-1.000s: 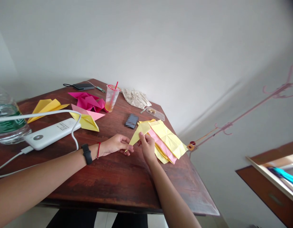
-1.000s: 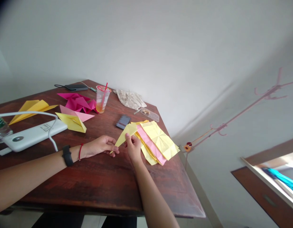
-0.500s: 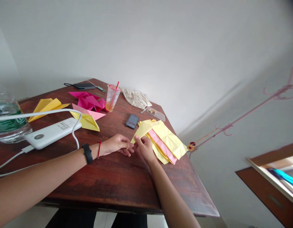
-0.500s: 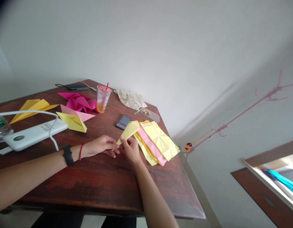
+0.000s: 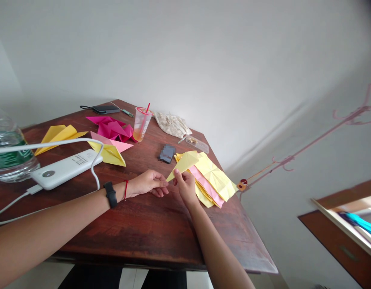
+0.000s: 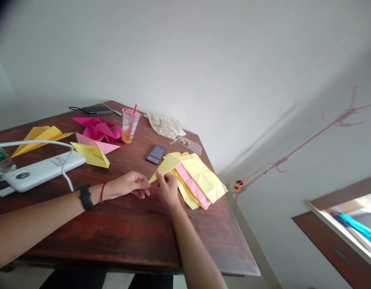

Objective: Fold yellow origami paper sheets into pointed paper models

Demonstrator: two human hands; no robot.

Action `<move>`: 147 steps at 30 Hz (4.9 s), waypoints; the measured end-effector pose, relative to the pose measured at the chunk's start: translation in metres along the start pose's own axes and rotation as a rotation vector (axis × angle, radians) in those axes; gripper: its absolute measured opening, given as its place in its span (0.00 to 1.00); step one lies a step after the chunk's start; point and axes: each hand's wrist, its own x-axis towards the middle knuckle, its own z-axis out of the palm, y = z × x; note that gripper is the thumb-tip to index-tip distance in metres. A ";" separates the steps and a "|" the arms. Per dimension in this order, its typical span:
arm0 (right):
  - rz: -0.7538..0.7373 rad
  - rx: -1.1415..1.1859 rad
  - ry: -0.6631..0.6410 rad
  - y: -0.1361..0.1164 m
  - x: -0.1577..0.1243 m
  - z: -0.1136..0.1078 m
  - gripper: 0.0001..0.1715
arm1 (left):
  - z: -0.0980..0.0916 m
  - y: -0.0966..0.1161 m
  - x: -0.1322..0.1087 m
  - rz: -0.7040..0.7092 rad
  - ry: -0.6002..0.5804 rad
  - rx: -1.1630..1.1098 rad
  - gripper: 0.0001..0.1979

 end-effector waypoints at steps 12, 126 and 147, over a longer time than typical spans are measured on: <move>0.044 0.049 -0.135 0.005 0.003 0.000 0.33 | 0.005 -0.004 0.001 0.018 0.073 0.030 0.23; 0.067 0.140 -0.049 0.013 0.005 -0.001 0.34 | 0.008 0.000 -0.004 0.066 -0.046 0.085 0.19; 0.095 0.297 -0.121 0.025 0.022 -0.007 0.37 | 0.012 0.006 -0.003 0.121 0.198 0.259 0.21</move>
